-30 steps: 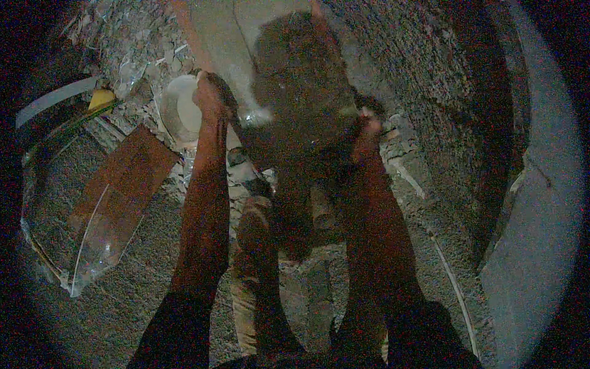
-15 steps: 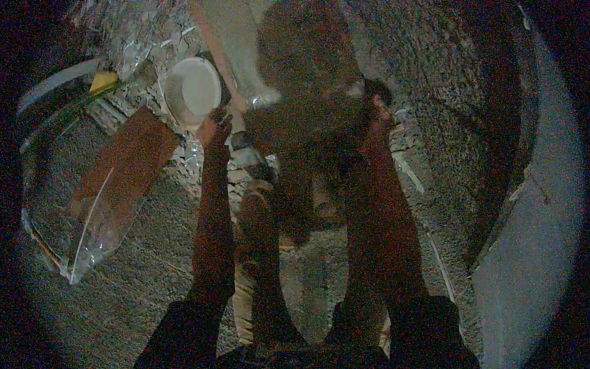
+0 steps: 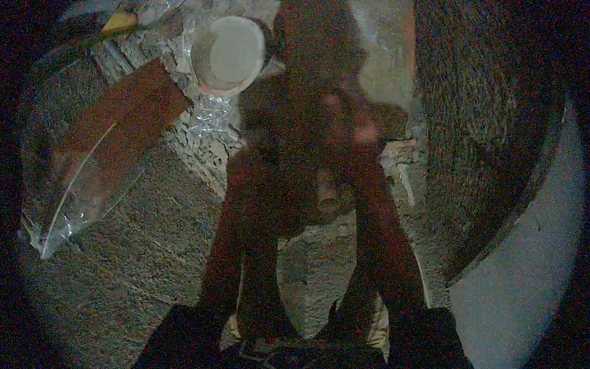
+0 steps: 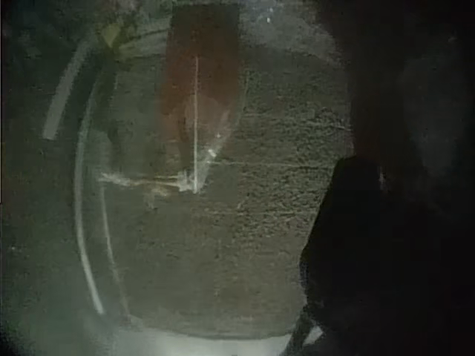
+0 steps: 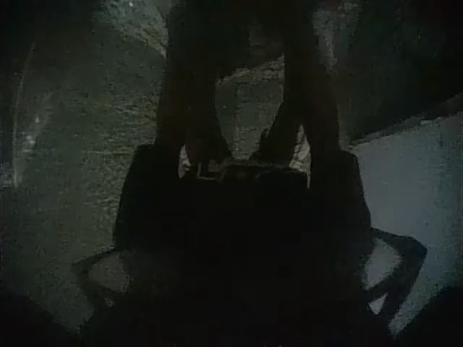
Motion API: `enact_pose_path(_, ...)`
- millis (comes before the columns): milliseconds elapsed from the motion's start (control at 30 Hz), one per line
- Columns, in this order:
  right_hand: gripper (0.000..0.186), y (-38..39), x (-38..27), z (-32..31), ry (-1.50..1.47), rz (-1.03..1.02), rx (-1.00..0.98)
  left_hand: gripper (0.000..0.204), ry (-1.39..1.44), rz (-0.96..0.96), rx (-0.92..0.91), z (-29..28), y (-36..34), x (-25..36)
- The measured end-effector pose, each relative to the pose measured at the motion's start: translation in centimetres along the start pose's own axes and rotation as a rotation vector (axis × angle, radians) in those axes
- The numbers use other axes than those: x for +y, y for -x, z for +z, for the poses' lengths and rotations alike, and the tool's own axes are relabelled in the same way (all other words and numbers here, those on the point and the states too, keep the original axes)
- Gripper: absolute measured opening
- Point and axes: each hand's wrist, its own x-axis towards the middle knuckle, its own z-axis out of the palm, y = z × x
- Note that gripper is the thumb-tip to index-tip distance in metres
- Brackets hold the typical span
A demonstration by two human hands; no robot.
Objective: The person scoops mortar from a bucket and spreads it onto a tile using a trowel. The person then takes dry powder from a bowl, spreads it over the mortar by hand, and picks up the tile.
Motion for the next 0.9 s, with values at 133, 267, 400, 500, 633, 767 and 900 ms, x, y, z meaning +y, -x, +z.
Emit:
enact_pose_path(133,0.044,-4.0,-4.4,14.0,0.147,-0.154,-0.56,0.035,0.969,-0.798,-0.025,3.4,6.4,1.5)
enact_pose_path(267,0.05,-10.8,-3.3,28.3,0.42,-0.395,-0.671,0.035,1.144,-0.834,-0.033,5.6,5.4,0.9)
enact_pose_path(400,0.057,-14.0,-1.4,35.9,0.619,-0.545,-0.531,0.036,1.262,-0.83,-0.023,6.4,4.0,-0.5)
enact_pose_path(500,0.063,-11.8,-0.9,40.2,0.634,-0.617,-0.445,0.037,1.274,-0.859,0.007,6.4,4.6,-3.4)
enact_pose_path(633,0.072,-10.5,-1.0,41.9,0.601,-0.758,-0.32,0.038,1.292,-0.871,0.028,6.8,4.2,-5.6)
enact_pose_path(767,0.048,-17.4,4.1,36.6,0.574,-0.697,-0.621,0.039,1.397,-0.797,-0.008,10.4,-0.2,-2.1)
enact_pose_path(900,0.027,-16.5,2.6,26.7,-0.368,-0.265,-0.896,0.04,1.374,-0.828,-0.019,10.1,1.1,-1.3)
